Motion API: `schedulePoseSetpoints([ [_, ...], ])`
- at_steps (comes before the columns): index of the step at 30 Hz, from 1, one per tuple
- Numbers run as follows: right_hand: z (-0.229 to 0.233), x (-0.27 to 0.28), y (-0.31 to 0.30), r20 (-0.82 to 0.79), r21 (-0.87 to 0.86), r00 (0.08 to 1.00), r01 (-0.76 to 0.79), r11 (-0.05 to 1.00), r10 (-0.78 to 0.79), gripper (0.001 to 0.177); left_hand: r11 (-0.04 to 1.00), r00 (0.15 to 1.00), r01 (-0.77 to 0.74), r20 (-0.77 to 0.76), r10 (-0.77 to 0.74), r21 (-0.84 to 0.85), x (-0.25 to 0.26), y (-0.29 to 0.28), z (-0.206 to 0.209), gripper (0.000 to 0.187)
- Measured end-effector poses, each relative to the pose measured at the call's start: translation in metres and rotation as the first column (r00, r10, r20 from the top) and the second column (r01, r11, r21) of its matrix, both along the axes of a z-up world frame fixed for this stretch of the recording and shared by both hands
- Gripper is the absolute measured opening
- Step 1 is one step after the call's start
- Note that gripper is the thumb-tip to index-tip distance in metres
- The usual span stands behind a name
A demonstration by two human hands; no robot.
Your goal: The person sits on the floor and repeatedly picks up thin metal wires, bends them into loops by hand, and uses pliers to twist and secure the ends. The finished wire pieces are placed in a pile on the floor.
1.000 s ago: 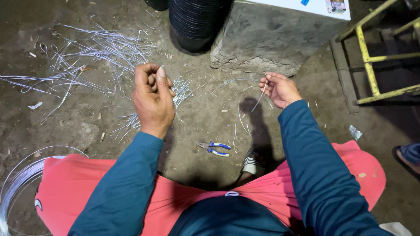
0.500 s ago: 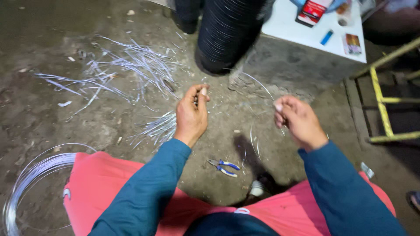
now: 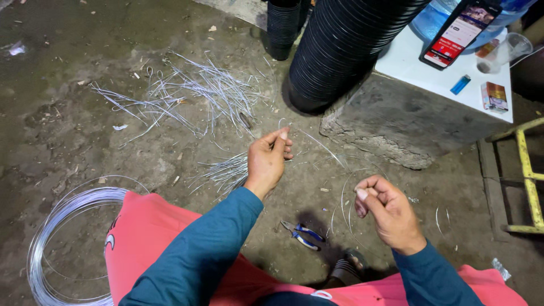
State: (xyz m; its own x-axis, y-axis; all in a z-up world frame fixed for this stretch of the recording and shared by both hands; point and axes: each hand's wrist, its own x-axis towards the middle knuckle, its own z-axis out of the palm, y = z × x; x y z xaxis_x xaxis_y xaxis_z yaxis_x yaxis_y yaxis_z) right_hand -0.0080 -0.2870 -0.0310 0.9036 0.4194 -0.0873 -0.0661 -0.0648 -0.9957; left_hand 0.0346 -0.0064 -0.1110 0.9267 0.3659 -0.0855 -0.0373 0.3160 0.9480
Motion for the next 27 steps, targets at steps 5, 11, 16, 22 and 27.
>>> schedulePoseSetpoints([
  [5,-0.015,0.001,0.009,-0.009,-0.065,1.000,-0.005,0.998,0.004,0.009,0.999,0.999,0.039,0.015,-0.038,-0.029,-0.001,-0.003,0.006,0.034],
  [11,-0.037,-0.014,0.025,0.018,-0.140,1.000,-0.021,0.990,0.023,0.010,0.970,0.997,0.074,0.044,-0.065,-0.233,-0.007,-0.009,0.029,0.038],
  [16,-0.055,-0.029,0.043,-0.077,-0.106,0.991,-0.113,0.988,0.105,0.009,0.918,0.980,0.198,0.068,-0.186,-0.343,-0.021,-0.010,0.041,0.034],
  [22,-0.034,-0.034,0.064,0.127,-0.366,0.989,-0.025,0.930,0.076,0.019,0.891,0.956,0.292,0.123,-0.266,-0.348,-0.028,-0.016,0.037,0.027],
  [27,0.000,-0.012,0.071,0.474,-0.370,0.880,0.238,0.898,-0.037,0.024,0.910,0.942,0.333,0.041,-0.333,-0.247,-0.040,-0.034,0.029,0.028],
])
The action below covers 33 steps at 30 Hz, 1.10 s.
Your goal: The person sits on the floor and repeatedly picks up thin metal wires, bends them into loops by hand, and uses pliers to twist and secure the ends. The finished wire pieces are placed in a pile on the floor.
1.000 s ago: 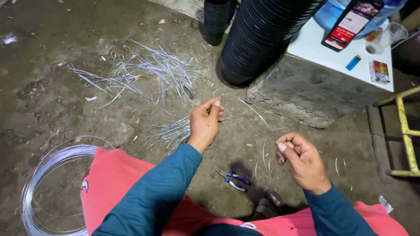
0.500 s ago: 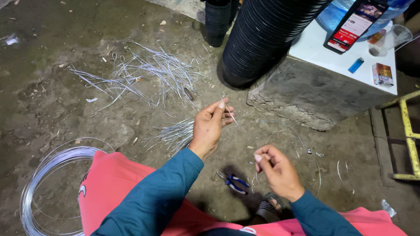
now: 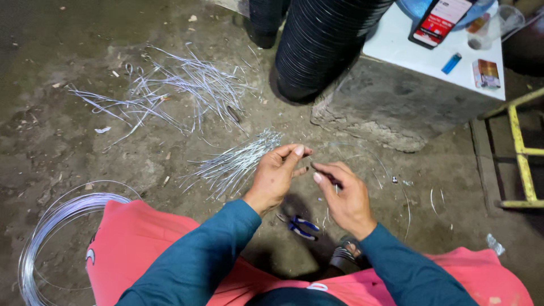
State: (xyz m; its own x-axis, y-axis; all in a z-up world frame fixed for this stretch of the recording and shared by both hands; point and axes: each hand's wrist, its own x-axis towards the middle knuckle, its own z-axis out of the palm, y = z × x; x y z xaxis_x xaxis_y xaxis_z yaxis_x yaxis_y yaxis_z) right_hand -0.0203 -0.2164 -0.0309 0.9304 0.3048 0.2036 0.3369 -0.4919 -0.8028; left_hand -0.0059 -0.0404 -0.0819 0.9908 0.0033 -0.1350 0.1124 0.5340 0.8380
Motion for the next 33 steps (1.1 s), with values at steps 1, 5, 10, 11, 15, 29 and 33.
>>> schedulePoseSetpoints([
  [1,0.003,0.004,0.002,-0.021,-0.010,1.000,0.016,1.000,-0.016,0.023,1.000,1.000,0.019,-0.004,-0.019,0.001,-0.002,-0.004,-0.001,0.028],
  [5,-0.005,0.014,0.007,-0.288,0.165,0.958,0.049,0.985,0.000,0.020,0.990,0.992,0.124,-0.016,-0.125,-0.068,-0.010,-0.014,-0.003,0.027],
  [10,-0.024,0.021,0.001,-0.425,0.302,0.901,0.049,0.952,0.088,0.019,0.942,0.974,0.206,-0.041,-0.224,-0.263,-0.015,-0.010,-0.003,0.024],
  [11,-0.027,0.022,-0.001,-0.456,0.351,0.882,0.056,0.935,0.118,0.018,0.931,0.968,0.224,-0.045,-0.247,-0.288,-0.015,-0.010,-0.002,0.024],
  [15,-0.035,0.023,-0.007,-0.510,0.351,0.854,0.094,0.932,0.105,0.015,0.909,0.958,0.253,-0.048,-0.284,-0.330,-0.016,-0.012,0.003,0.026],
  [29,-0.015,0.087,-0.068,-0.529,0.553,0.848,0.359,0.752,-0.016,0.006,0.785,0.775,0.618,-0.140,-0.616,-0.035,-0.015,-0.006,-0.011,0.040],
  [33,-0.011,0.100,-0.091,-0.518,0.690,0.852,0.366,0.625,0.073,0.005,0.704,0.703,0.710,-0.032,-0.710,-0.028,-0.013,0.001,-0.006,0.038],
])
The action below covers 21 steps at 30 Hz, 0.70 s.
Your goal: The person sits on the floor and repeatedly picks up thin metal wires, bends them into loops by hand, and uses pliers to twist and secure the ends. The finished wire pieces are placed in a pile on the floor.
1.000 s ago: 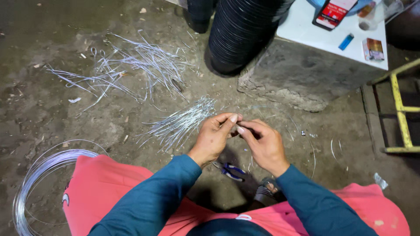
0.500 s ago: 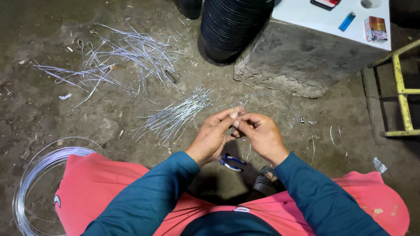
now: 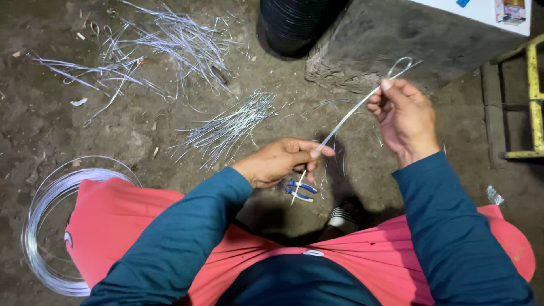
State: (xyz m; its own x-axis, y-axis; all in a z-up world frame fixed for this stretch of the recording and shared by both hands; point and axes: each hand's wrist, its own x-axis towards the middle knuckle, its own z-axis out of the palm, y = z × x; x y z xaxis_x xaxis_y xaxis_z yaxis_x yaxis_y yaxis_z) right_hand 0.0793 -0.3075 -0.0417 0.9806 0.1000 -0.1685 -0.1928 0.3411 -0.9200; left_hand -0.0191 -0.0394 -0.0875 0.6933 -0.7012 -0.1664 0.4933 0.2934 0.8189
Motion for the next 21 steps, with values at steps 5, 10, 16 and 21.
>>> schedulePoseSetpoints([
  [5,-0.005,0.002,-0.010,0.009,0.060,1.000,0.023,0.998,-0.023,0.006,0.993,0.966,0.043,-0.249,-0.069,-0.106,-0.003,-0.007,0.009,0.037],
  [10,-0.006,0.007,-0.019,0.002,0.081,0.999,0.047,0.996,-0.047,0.008,0.977,0.945,-0.008,-0.320,-0.062,-0.215,-0.004,-0.014,0.006,0.039],
  [16,-0.010,0.008,-0.018,0.004,0.041,0.998,0.067,0.997,-0.067,0.008,0.983,0.937,-0.042,-0.348,-0.023,-0.178,-0.002,-0.015,-0.002,0.040],
  [21,-0.015,0.008,-0.012,0.035,-0.041,0.989,0.143,0.989,-0.142,0.005,0.982,0.939,-0.035,-0.341,-0.031,-0.183,-0.003,-0.015,-0.004,0.042],
])
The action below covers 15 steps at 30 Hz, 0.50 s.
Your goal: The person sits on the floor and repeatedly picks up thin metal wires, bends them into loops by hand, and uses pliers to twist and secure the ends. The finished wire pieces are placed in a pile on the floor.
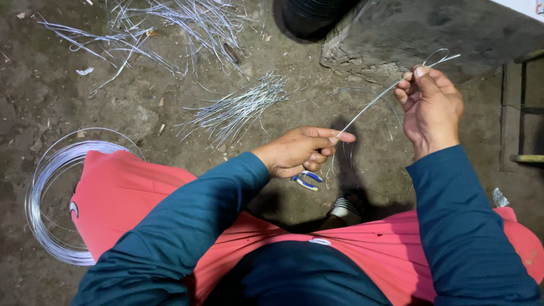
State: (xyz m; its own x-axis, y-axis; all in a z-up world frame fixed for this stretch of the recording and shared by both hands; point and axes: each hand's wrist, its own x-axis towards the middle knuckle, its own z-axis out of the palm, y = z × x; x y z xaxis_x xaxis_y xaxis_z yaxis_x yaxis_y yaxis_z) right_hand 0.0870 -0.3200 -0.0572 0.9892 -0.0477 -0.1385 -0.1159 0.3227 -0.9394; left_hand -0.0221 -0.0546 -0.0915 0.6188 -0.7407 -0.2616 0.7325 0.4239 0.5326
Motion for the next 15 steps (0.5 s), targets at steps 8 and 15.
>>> schedulePoseSetpoints([
  [8,-0.011,0.006,0.001,0.085,-0.094,0.992,0.099,0.991,-0.091,0.073,1.000,1.000,0.022,-0.008,-0.022,-0.022,0.000,0.000,-0.003,0.044],
  [15,-0.009,0.004,0.003,0.063,-0.163,0.996,0.076,0.984,-0.066,0.068,1.000,0.999,0.029,-0.017,-0.030,-0.009,-0.003,0.001,0.001,0.041],
])
